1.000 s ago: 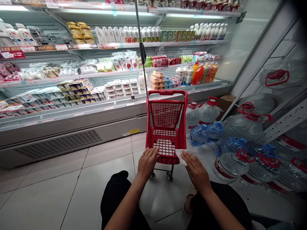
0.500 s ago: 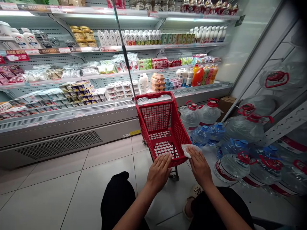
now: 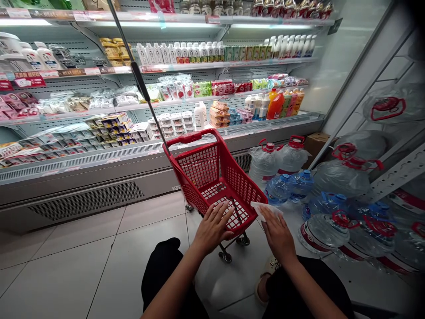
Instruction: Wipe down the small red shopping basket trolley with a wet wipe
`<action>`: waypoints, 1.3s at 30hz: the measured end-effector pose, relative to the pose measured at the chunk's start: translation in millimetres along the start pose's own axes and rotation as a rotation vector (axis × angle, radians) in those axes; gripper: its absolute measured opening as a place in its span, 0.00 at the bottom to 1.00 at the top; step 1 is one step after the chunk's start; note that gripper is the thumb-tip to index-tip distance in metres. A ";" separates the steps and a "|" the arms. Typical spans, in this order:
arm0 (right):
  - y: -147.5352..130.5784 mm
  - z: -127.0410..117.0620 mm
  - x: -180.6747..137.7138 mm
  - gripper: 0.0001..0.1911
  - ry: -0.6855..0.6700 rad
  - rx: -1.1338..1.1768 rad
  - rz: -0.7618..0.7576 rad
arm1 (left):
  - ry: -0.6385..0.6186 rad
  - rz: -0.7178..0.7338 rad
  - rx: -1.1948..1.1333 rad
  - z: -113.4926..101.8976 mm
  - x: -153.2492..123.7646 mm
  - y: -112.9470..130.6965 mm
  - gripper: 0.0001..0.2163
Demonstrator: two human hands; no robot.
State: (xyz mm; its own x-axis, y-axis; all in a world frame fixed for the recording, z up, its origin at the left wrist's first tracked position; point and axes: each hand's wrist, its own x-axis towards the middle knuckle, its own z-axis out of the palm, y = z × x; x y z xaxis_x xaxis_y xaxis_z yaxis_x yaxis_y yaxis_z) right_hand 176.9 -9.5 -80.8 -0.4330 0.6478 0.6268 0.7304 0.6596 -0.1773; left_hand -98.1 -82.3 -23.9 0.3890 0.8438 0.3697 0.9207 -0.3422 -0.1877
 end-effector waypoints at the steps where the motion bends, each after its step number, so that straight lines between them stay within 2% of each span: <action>1: -10.4 1.0 -0.7 0.32 -0.003 0.018 -0.015 | 0.003 -0.021 -0.002 2.4 1.4 4.6 0.38; 5: -57.1 2.2 -5.0 0.32 -0.062 0.107 -0.152 | 0.009 -0.057 -0.022 6.3 8.2 21.0 0.38; 7: -62.2 -0.8 -3.5 0.31 -0.074 0.121 -0.186 | 0.000 0.006 -0.034 3.4 9.5 16.0 0.37; 10: -42.4 -5.3 4.1 0.28 -0.080 0.120 -0.197 | 0.006 0.037 -0.030 -3.2 7.3 -8.6 0.35; 14: -11.2 -2.8 7.5 0.26 -0.056 0.123 -0.139 | 0.057 -0.188 0.004 -6.6 3.3 -36.2 0.32; 16: -9.8 0.9 3.0 0.27 -0.019 0.115 -0.071 | 0.053 -0.218 -0.012 -4.9 4.4 -34.1 0.32; 19: -25.4 4.4 -3.1 0.30 0.024 0.096 0.020 | 0.062 -0.217 -0.039 -1.4 11.4 -13.9 0.34; 24: -51.0 3.1 8.5 0.33 0.004 0.065 -0.027 | 0.067 -0.231 -0.047 1.3 25.4 18.4 0.34; 28: -27.5 -1.2 9.4 0.33 0.014 0.042 -0.050 | 0.068 -0.204 -0.035 -1.0 24.1 10.7 0.32; 32: 15.2 -6.4 -8.6 0.31 0.090 0.009 0.085 | 0.118 -0.309 -0.001 -5.5 16.7 -10.5 0.29; 34: 25.3 -6.9 -11.9 0.30 0.103 0.000 0.136 | 0.128 -0.327 -0.002 -5.8 16.7 -14.2 0.29; 36: 21.4 -4.7 -5.4 0.30 0.120 -0.010 0.146 | 0.123 -0.315 -0.017 -4.4 20.0 -11.9 0.29; 39: -7.4 3.3 19.4 0.32 0.110 -0.004 0.058 | 0.115 -0.295 -0.032 -2.0 27.2 -4.7 0.28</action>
State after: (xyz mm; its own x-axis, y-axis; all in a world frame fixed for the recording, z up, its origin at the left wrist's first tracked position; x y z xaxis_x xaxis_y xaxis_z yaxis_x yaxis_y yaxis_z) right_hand 161.4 -0.6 -69.8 -0.3298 0.6388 0.6951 0.7547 0.6208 -0.2124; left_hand -91.7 -58.6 -11.1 0.1043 0.8568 0.5050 0.9942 -0.1039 -0.0291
